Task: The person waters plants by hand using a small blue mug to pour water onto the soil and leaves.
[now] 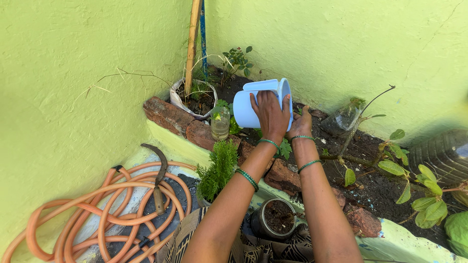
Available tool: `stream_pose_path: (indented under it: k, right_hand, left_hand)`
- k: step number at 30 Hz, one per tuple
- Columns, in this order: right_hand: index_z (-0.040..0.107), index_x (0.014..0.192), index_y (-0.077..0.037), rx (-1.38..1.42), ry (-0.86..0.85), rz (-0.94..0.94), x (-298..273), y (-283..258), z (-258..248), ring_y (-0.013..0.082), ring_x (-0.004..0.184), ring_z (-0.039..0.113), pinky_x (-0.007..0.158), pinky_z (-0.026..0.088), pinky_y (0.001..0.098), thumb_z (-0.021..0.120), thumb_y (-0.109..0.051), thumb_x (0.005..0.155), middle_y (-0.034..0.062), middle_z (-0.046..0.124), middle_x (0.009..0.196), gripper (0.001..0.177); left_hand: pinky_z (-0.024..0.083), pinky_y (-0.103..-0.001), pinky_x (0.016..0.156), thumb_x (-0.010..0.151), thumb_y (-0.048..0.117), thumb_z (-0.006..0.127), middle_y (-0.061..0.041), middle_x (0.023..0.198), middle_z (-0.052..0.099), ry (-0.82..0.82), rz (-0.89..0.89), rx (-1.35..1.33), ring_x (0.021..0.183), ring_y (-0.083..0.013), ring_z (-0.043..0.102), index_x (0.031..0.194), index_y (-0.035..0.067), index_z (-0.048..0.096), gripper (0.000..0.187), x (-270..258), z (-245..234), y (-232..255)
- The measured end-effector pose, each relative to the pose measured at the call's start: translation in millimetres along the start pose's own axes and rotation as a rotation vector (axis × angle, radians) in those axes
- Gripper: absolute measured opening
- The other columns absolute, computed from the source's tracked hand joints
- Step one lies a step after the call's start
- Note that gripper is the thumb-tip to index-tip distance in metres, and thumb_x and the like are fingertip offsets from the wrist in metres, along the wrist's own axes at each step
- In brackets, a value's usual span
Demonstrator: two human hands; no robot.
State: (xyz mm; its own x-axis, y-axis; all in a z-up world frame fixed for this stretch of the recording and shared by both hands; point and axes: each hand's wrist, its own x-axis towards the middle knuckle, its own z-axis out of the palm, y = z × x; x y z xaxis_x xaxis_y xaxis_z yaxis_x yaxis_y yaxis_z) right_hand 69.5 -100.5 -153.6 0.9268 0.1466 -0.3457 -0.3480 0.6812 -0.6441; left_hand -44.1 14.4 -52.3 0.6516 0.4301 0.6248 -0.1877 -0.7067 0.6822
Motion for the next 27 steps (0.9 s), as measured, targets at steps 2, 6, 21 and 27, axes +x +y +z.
stream_pose_path:
  k: [2, 6, 21, 27]
  right_hand:
    - [0.04, 0.142, 0.013, -0.016, 0.001, 0.012, -3, 0, 1, 0.0393, 0.134, 0.056, 0.113, 0.042, 0.0583, 0.033, -0.068, 0.099, 0.0323, 0.055, 0.141, 0.092]
    - [0.039, 0.144, 0.012, -0.023, 0.001, 0.039, -12, -1, 7, 0.0401, 0.135, 0.055, 0.113, 0.04, 0.0601, 0.033, -0.07, 0.098, 0.0313, 0.053, 0.144, 0.094]
    - [0.034, 0.147, 0.015, -0.031, 0.012, 0.035, -19, -2, 11, 0.0398, 0.14, 0.052, 0.115, 0.038, 0.061, 0.032, -0.069, 0.099, 0.0327, 0.049, 0.148, 0.097]
    - [0.035, 0.145, 0.014, -0.014, -0.009, 0.033, -19, -2, 11, 0.039, 0.139, 0.052, 0.114, 0.038, 0.06, 0.033, -0.069, 0.098, 0.0314, 0.051, 0.147, 0.096]
  left_hand:
    - [0.01, -0.063, 0.124, 0.1, 0.036, 0.057, -0.026, 0.133, 0.058, 0.014, 0.019, -0.001, 0.141, -0.0399, 0.042, 0.13, -0.01, 0.053, 0.055, -1, -1, 1]
    - [0.011, -0.063, 0.124, 0.1, 0.036, 0.057, -0.026, 0.132, 0.058, 0.007, 0.023, -0.005, 0.141, -0.0401, 0.042, 0.13, -0.01, 0.053, 0.055, -2, -2, 2]
    - [0.012, -0.063, 0.125, 0.101, 0.036, 0.057, -0.026, 0.129, 0.059, 0.013, 0.045, 0.017, 0.14, -0.0406, 0.043, 0.128, -0.01, 0.054, 0.054, -4, 0, 4]
    - [0.012, -0.063, 0.124, 0.1, 0.036, 0.057, -0.027, 0.129, 0.059, 0.02, 0.05, 0.029, 0.139, -0.0408, 0.043, 0.128, -0.011, 0.053, 0.055, -3, 2, 3]
